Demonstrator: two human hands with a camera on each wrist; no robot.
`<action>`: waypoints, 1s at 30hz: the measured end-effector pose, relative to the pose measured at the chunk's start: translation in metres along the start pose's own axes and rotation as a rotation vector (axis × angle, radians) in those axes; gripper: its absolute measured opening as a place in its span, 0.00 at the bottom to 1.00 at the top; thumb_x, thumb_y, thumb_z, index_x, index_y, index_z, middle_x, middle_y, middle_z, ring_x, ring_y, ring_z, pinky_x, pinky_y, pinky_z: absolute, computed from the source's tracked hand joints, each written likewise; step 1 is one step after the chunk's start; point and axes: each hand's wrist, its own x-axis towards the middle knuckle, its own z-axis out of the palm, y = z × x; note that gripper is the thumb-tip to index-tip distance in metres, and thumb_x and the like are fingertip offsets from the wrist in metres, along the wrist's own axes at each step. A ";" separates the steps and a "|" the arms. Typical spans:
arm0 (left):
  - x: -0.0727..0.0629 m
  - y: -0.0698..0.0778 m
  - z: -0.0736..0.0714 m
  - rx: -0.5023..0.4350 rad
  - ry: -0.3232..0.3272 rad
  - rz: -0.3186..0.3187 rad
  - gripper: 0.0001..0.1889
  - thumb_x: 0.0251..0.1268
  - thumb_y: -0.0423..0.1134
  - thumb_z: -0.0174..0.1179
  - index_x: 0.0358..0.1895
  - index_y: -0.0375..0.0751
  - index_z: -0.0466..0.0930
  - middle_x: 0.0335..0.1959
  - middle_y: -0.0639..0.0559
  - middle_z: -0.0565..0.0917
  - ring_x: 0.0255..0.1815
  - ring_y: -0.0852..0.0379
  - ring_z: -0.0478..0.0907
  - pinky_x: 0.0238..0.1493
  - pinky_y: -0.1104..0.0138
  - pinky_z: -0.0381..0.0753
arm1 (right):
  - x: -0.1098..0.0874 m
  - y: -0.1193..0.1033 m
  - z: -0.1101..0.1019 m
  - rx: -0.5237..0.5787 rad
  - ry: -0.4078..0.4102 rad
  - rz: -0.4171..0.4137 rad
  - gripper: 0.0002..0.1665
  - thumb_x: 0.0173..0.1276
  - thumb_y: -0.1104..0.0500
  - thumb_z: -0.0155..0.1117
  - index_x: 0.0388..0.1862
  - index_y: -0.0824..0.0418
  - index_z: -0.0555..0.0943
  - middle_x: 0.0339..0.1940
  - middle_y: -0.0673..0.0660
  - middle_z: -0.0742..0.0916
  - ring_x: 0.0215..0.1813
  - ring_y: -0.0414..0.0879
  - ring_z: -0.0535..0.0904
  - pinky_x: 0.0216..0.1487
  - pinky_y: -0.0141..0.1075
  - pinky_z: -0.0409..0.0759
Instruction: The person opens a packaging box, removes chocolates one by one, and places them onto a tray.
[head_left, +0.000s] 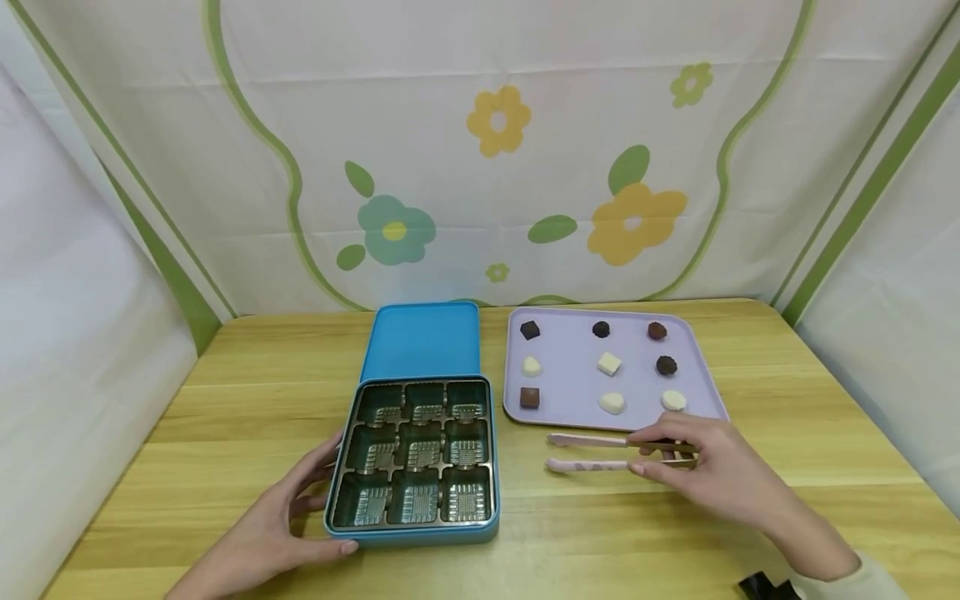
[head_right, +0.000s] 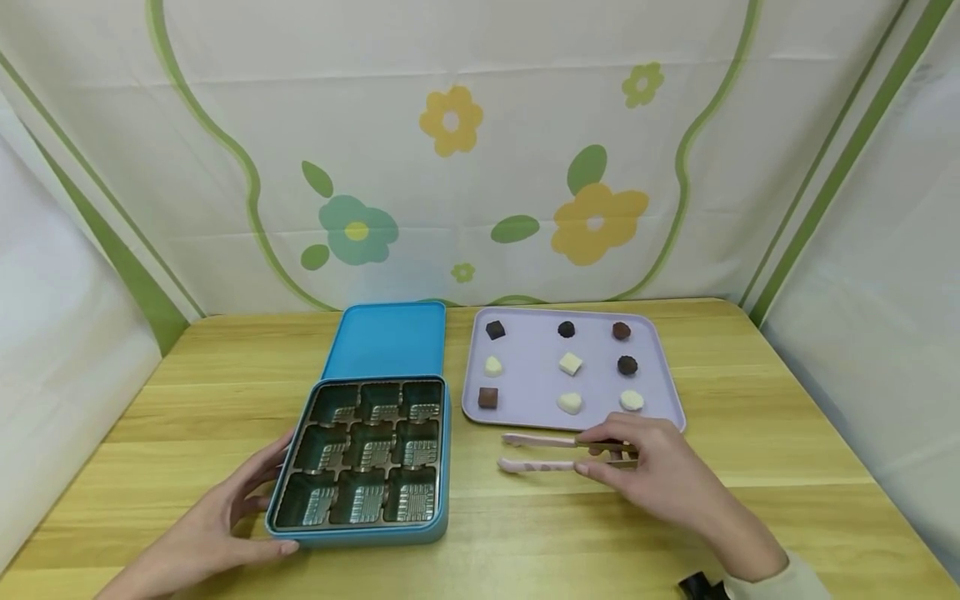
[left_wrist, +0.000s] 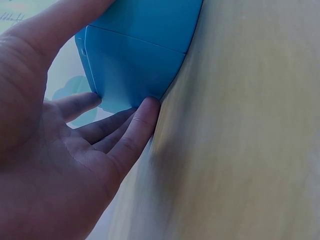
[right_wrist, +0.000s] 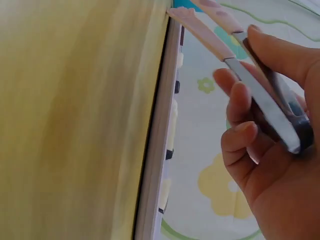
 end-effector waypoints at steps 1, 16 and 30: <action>0.000 0.000 0.000 -0.003 0.002 -0.010 0.62 0.56 0.44 0.83 0.89 0.64 0.49 0.86 0.35 0.60 0.72 0.36 0.77 0.61 0.70 0.82 | 0.000 0.000 -0.001 -0.008 -0.004 0.000 0.18 0.57 0.59 0.87 0.44 0.43 0.92 0.34 0.35 0.88 0.37 0.29 0.80 0.35 0.24 0.77; -0.001 -0.001 0.000 -0.032 -0.014 -0.070 0.62 0.58 0.43 0.82 0.89 0.65 0.47 0.86 0.36 0.59 0.71 0.39 0.78 0.59 0.70 0.82 | 0.003 0.011 -0.006 -0.046 -0.296 0.126 0.15 0.60 0.47 0.86 0.42 0.44 0.90 0.32 0.34 0.86 0.34 0.28 0.78 0.33 0.30 0.80; 0.001 -0.003 0.000 -0.032 -0.028 -0.003 0.62 0.58 0.41 0.82 0.90 0.59 0.46 0.86 0.30 0.56 0.70 0.35 0.79 0.59 0.71 0.82 | -0.003 0.017 -0.001 -0.051 -0.326 0.137 0.17 0.57 0.46 0.88 0.38 0.43 0.87 0.29 0.35 0.83 0.32 0.28 0.75 0.33 0.29 0.78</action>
